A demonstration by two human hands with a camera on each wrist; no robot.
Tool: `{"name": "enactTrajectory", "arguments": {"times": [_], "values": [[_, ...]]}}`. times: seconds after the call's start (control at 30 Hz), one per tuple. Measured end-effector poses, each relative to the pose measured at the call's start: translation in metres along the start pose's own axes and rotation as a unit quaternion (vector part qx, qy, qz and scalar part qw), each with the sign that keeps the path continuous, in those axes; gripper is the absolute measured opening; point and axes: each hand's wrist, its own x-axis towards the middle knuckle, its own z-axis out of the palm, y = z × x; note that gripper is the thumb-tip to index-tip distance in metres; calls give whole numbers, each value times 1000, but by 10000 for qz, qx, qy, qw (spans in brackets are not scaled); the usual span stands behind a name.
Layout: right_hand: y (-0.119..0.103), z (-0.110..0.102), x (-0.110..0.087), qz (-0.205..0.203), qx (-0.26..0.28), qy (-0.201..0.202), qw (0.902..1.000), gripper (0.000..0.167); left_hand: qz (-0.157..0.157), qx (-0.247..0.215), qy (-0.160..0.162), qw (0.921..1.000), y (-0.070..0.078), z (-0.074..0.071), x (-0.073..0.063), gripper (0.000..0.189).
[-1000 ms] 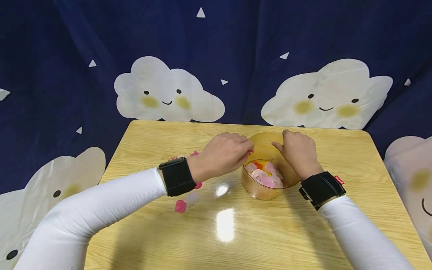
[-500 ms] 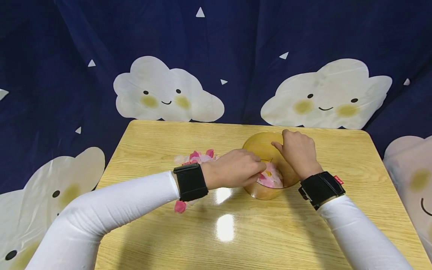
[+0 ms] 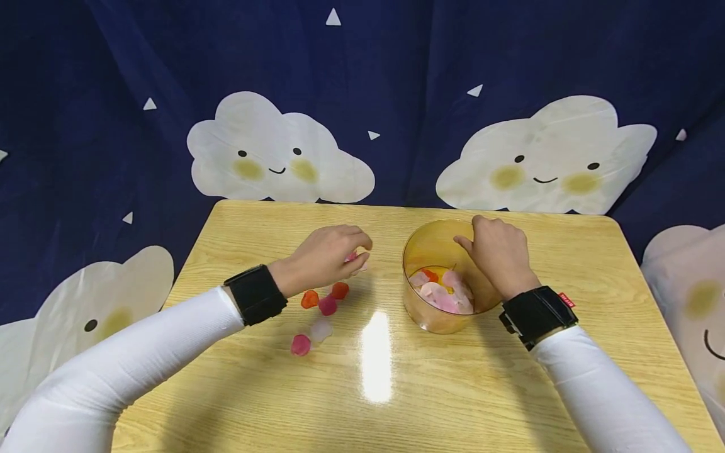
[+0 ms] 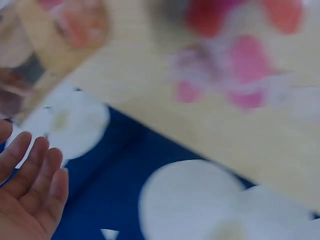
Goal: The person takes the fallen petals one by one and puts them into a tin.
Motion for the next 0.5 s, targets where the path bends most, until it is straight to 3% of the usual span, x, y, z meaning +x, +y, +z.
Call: {"name": "enactTrajectory", "arguments": {"times": [0.23,0.37,0.5], "values": [[0,-2,0,40,-27,-29,10000,50,-871,-409,-796,9922,-36,31,-45,13],[-1,-3,0,44,-46,-34,10000,50,-985,-462,-1080,9882,-48,49,-63,5],[-1,-2,0,31,-53,-46,10000,50,-974,-388,-1209,9871,-58,64,-80,12]]}}
